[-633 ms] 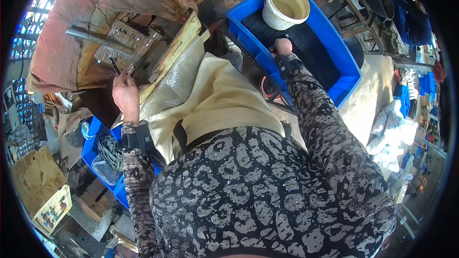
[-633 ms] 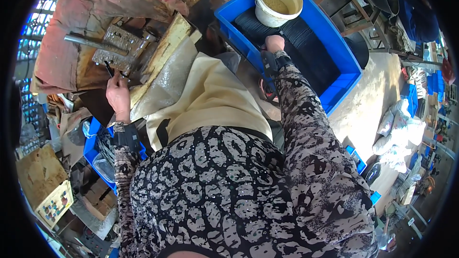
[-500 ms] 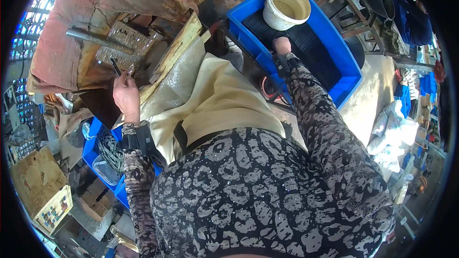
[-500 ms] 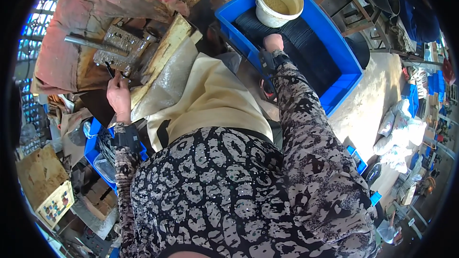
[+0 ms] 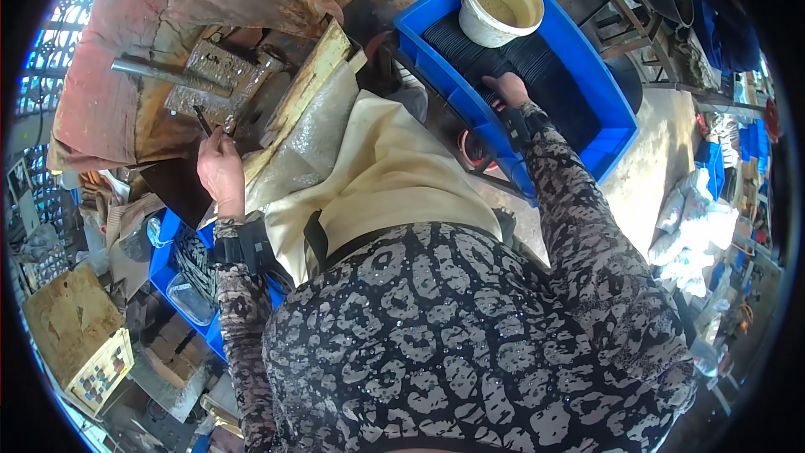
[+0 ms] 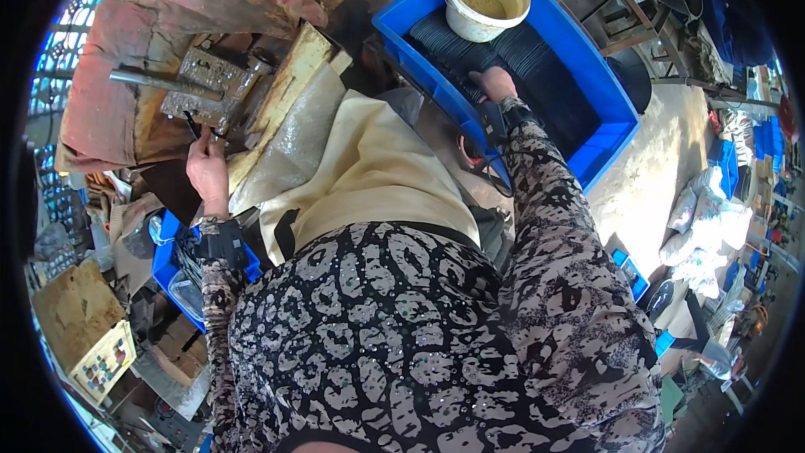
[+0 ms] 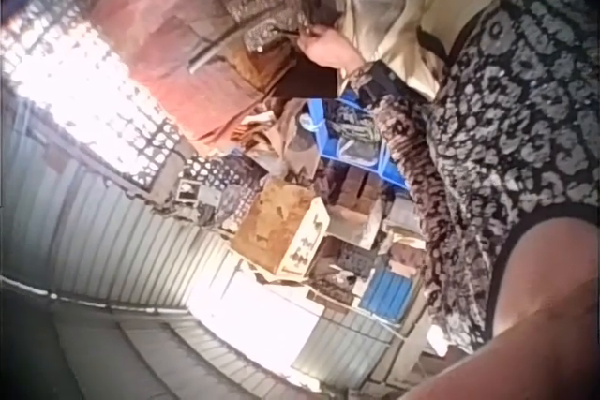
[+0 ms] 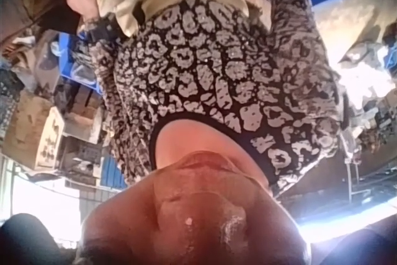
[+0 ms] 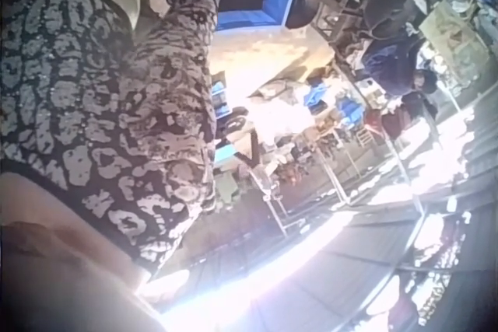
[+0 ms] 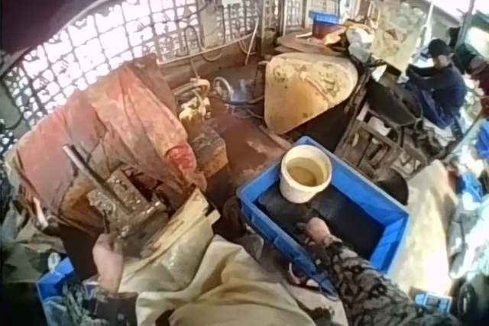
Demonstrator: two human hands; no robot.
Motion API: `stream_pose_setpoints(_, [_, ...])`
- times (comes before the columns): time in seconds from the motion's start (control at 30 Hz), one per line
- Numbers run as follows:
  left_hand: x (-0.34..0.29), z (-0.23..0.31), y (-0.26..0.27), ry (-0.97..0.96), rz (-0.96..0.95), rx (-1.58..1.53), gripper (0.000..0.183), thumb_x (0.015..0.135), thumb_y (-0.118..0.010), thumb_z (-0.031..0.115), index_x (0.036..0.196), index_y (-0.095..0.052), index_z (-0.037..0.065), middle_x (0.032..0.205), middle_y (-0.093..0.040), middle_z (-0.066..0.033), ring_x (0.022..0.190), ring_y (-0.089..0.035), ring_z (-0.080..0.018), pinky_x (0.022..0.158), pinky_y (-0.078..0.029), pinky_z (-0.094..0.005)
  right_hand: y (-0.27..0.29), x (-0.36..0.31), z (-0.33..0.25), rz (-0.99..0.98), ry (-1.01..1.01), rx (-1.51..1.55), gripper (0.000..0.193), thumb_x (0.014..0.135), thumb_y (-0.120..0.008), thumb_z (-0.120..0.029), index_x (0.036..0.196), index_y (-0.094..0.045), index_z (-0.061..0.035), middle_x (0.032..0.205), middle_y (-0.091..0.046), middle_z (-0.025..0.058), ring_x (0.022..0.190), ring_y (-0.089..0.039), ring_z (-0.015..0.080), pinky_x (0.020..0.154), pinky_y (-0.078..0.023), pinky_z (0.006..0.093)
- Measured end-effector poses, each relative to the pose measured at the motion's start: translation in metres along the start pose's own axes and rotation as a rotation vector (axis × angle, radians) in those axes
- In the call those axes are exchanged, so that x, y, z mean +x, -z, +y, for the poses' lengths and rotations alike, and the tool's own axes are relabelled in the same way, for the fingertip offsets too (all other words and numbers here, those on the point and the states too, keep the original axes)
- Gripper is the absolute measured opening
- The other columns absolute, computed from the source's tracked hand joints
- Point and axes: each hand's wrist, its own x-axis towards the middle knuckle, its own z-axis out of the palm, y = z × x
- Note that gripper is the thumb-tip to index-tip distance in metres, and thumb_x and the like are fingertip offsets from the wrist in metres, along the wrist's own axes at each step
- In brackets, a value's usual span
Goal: The person picks up metal pieces from a blue bin, holds them against a grinding wheel while water flows over them, and places the finished pieces into a separate blue bin.
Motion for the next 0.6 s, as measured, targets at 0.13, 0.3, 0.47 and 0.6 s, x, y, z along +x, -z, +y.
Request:
stream_pose_setpoints(0.13, [0.009,0.011,-0.011,-0.048,0.023,-0.045,0.023,0.084,-0.059,0.014,0.102,-0.07,0.005,0.096,-0.065,-0.0169,0.086,-0.063,-0.0355,0.076,-0.049,-0.0403,0.004,0.048,0.038,0.096,-0.029,-0.062,0.059,0.093,-0.045,-0.048,0.099,-0.068,0.0057,0.099,-0.068,0.0241,0.104,-0.064,0.0319,0.089,-0.047,0.0409])
stream_pose_setpoints(0.3, [0.01,0.014,-0.011,0.017,-0.033,-0.047,0.024,0.086,-0.06,0.017,0.104,-0.07,0.005,0.099,-0.067,-0.0174,0.088,-0.064,-0.0339,0.077,-0.05,-0.039,0.007,0.102,0.066,0.206,-0.07,0.188,0.061,0.092,-0.05,-0.054,0.106,-0.06,0.004,0.069,-0.063,0.0146,0.047,-0.058,0.024,0.046,-0.047,0.0347])
stream_pose_setpoints(0.47, [0.008,0.017,-0.007,0.019,-0.036,-0.038,0.025,0.086,-0.061,0.019,0.102,-0.07,0.002,0.099,-0.068,-0.0183,0.091,-0.065,-0.0332,0.079,-0.05,-0.0378,0.014,0.12,0.068,0.216,-0.09,0.157,0.063,0.092,-0.048,-0.058,0.081,-0.063,0.0023,0.061,-0.062,0.0123,0.046,-0.058,0.0241,0.046,-0.046,0.0364])
stream_pose_setpoints(0.6, [0.011,0.016,-0.012,-0.025,-0.035,-0.026,0.024,0.086,-0.058,0.016,0.102,-0.07,0.002,0.096,-0.067,-0.0175,0.089,-0.065,-0.034,0.078,-0.05,-0.0386,0.021,0.116,0.078,0.228,-0.123,0.228,0.065,0.091,-0.049,-0.06,0.067,-0.06,-0.0003,0.058,-0.06,0.0119,0.044,-0.057,0.025,0.045,-0.046,0.0373])
